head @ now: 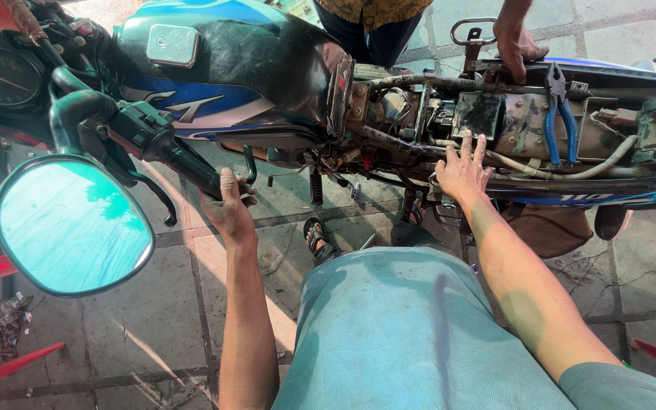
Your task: The person wipes the exposed engine and frame area of a motorcycle using a rag. They hold the handlebar with one hand while cleaning with the other, occasionally using pliers to adjust or move components within the engine bay.
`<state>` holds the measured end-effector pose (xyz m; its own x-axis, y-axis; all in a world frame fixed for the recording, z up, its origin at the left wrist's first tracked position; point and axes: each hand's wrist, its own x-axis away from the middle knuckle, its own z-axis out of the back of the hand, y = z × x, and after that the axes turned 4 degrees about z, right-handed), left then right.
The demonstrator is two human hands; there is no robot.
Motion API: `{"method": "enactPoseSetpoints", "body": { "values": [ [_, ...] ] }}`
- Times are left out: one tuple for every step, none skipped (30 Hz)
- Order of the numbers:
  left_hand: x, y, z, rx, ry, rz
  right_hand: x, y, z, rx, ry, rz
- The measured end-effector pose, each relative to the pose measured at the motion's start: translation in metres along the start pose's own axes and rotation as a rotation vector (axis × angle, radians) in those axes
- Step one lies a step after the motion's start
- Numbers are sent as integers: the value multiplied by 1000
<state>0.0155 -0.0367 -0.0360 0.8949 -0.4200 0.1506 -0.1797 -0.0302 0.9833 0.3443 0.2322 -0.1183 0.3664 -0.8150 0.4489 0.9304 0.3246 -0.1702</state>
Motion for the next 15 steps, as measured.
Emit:
{"method": "enactPoseSetpoints", "body": {
  "values": [
    [0,0,0,-2,0,-3,0,0,0,2,-2,-5],
    [0,0,0,0,2,0,0,0,0,5,-4,-10],
    [-1,0,0,2,4,3,0,0,1,8,-5,-15],
    [-1,0,0,3,6,7,-1,-1,1,7,-10,-23],
    [-1,-1,0,7,6,11,-1,-1,1,6,-14,-30],
    [-1,-1,0,11,7,14,-1,-1,1,6,-17,-36],
    [-1,-1,0,15,8,18,-1,-2,1,6,-14,-33],
    [-1,-1,0,15,12,17,-1,-2,1,5,-12,-29],
    [-1,-2,0,16,16,14,-1,-2,1,5,-8,-26],
    [-1,-2,0,16,20,13,-1,-2,1,6,-5,-23],
    [-2,-2,0,19,15,12,0,-2,2,8,-4,-20],
    [-2,-2,0,22,10,8,0,-2,2,9,-1,-16],
    [-2,-3,0,26,5,5,0,-2,2,5,-2,-17],
    [-2,-3,0,23,11,8,1,-2,2,2,-3,-18],
    [-2,-3,0,21,16,11,1,-2,2,-1,-2,-20]
  ]
}}
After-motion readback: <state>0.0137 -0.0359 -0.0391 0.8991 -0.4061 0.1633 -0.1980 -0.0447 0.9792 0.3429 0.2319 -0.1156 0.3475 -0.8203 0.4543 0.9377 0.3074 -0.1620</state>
